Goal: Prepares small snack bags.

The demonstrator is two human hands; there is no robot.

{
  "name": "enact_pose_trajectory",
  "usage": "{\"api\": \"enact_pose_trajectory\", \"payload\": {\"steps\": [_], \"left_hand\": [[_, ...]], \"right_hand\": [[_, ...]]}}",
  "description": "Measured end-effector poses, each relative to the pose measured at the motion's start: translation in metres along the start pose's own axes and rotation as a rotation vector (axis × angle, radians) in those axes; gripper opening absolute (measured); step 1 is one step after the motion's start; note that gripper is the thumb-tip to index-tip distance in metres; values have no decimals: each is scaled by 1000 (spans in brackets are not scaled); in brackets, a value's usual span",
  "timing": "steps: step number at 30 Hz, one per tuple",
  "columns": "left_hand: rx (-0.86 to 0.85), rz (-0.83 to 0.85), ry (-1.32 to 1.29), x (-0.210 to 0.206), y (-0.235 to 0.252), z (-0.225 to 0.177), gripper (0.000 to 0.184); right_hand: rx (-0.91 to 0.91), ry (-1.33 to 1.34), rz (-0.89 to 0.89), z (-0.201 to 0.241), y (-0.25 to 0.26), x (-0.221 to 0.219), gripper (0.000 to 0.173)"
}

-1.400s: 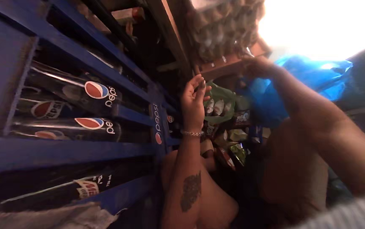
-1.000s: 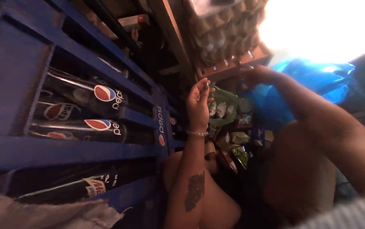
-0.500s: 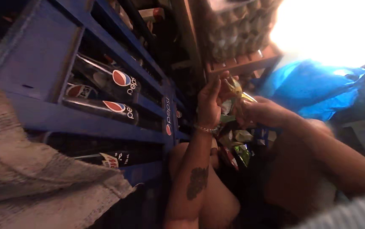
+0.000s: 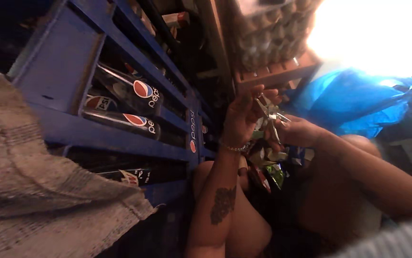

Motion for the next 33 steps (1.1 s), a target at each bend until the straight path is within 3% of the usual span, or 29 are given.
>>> {"api": "enact_pose_trajectory", "payload": {"steps": [2, 4, 6, 8, 12, 19, 28, 33], "left_hand": [[-8, 50, -42, -1, 1, 0, 33], [-10, 63, -60, 1, 0, 1, 35], [-18, 37, -45, 2, 0, 1, 36], [-20, 13, -47, 3, 0, 1, 34], [-20, 7, -24, 5, -1, 1, 32], [-13, -4, 8, 2, 0, 0, 33], [40, -29, 23, 1, 1, 5, 37], [72, 23, 169, 2, 0, 17, 66]], "right_hand": [[8, -40, 11, -2, -1, 2, 28], [166, 3, 162, -26, 9, 14, 38], [110, -17, 97, -15, 3, 9, 32], [-91, -131, -78, 16, -7, -5, 27], [179, -68, 121, -31, 10, 17, 32], [121, -77, 103, -35, 10, 16, 43], [146, -143, -110, -34, 11, 19, 25], [78, -129, -338, -35, 13, 23, 34]]}}
Point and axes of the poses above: each hand's wrist, its own y-axis towards the middle knuckle, its own x-axis out of the back of the hand, z = x × y, the point moved 5 cm from there along y, towards the middle knuckle, and after that the axes turned 15 degrees about -y, right-handed, at the moved point
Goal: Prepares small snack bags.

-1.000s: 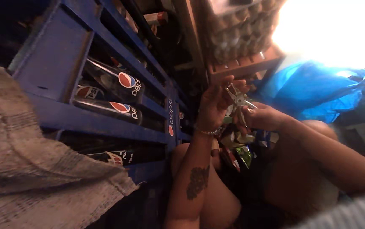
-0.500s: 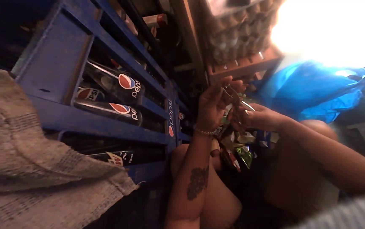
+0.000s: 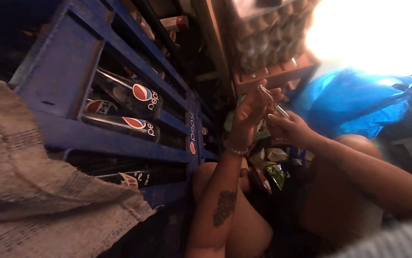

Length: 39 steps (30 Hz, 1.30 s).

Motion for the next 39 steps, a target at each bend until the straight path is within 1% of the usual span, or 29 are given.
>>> {"api": "enact_pose_trajectory", "payload": {"steps": [1, 3, 4, 6, 7, 10, 12, 15, 17, 19, 20, 21, 22, 23, 26, 31, 36, 38, 39], "left_hand": [[0, 4, 23, -1, 1, 2, 66], [-16, -5, 96, -3, 1, 3, 68], [-16, -27, 152, -5, 0, 5, 69], [-6, -65, 280, -10, -1, 8, 66], [-13, -85, 320, -10, -2, 10, 61], [-49, -117, 362, -10, -4, 8, 41], [-60, -74, 382, -11, -4, 8, 35], [-82, -12, 512, -12, -6, 12, 38], [-92, -4, 625, -11, -6, 15, 43], [-120, 21, 659, -13, -5, 16, 40], [-124, 29, 659, -14, -5, 16, 39], [-120, 27, 657, -15, -6, 16, 38], [-123, 31, 649, -16, -6, 17, 37], [-141, 46, 642, -17, -7, 18, 36], [-135, 52, 663, -19, -8, 18, 33], [-183, 94, 693, -21, -8, 16, 34], [-168, 86, 678, -20, -8, 17, 34], [-162, 62, 712, -18, -8, 17, 34], [-149, 38, 715, -17, -9, 18, 34]], "right_hand": [[4, -56, -42, -2, 1, 2, 31], [37, -229, -134, -6, 2, 4, 16], [60, -313, -160, -5, 1, 3, 12], [89, -388, -150, -5, 0, 1, 29], [102, -382, -139, -6, 0, -1, 33], [92, -319, -58, -5, -1, -3, 31], [113, -335, -43, -3, 1, -1, 27], [195, -501, -168, -2, 1, 6, 20], [231, -572, -263, 0, -2, 9, 13], [196, -611, -275, 8, -3, 10, 10], [127, -644, -241, 18, -4, 9, 9], [7, -657, -183, 31, -7, 7, 9], [-62, -674, -150, 41, -8, 5, 11], [-87, -680, -121, 47, -9, 3, 14], [-30, -654, -106, 40, -8, 3, 17], [-103, -661, -76, 54, -13, -1, 17], [-101, -662, -56, 57, -14, -1, 17], [-67, -663, -63, 53, -13, 0, 17], [-81, -674, -55, 55, -13, -1, 18]]}}
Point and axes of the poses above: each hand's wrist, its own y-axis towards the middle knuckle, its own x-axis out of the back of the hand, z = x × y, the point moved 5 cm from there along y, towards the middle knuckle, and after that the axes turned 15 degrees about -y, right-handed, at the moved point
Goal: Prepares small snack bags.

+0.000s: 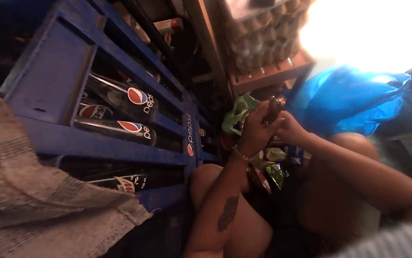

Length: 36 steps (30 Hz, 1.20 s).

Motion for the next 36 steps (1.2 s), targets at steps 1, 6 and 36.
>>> {"api": "enact_pose_trajectory", "payload": {"steps": [1, 6, 36], "left_hand": [[28, -20, -12, 0, 0, 1, 34], [97, -51, -66, 1, -1, 3, 35], [-37, 85, -5, -2, 3, -6, 37]], "right_hand": [[-28, -11, 22, 3, -1, 1, 19], [-51, 3, 13, 11, -6, 4, 17], [-48, -195, -69, -5, 1, 2, 17]]}}
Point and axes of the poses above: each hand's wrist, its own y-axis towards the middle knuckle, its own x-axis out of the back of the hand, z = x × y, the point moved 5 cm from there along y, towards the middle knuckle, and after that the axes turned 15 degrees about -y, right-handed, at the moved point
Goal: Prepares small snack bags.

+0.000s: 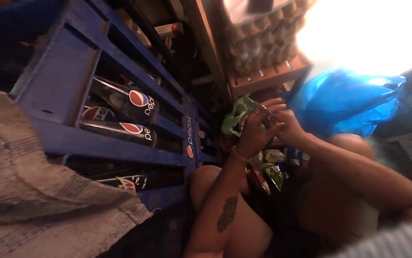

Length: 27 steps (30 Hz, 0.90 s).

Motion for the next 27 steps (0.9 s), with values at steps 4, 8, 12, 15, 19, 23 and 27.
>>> {"api": "enact_pose_trajectory", "payload": {"steps": [4, 8, 12, 15, 19, 23, 27], "left_hand": [[76, -80, 56, 7, -1, 4, 51], [103, -142, -43, 17, 0, 8, 58], [121, -187, -97, 25, -1, 8, 57], [102, -194, -123, 25, 0, 10, 55], [91, -181, -101, 25, 1, 10, 52], [92, -145, -95, 22, 0, 12, 50], [86, -129, -107, 21, 0, 12, 46]], "right_hand": [[142, 180, -183, -15, 9, -7, 20], [-20, 362, -162, -23, 8, 3, 12], [-50, 792, -34, -10, -1, 7, 14], [-69, 878, 56, 8, -13, 17, 23], [-57, 900, 119, 3, -9, 12, 28], [-21, 968, 82, -12, -3, 0, 24], [-4, 963, 125, -7, -8, 5, 25]]}}
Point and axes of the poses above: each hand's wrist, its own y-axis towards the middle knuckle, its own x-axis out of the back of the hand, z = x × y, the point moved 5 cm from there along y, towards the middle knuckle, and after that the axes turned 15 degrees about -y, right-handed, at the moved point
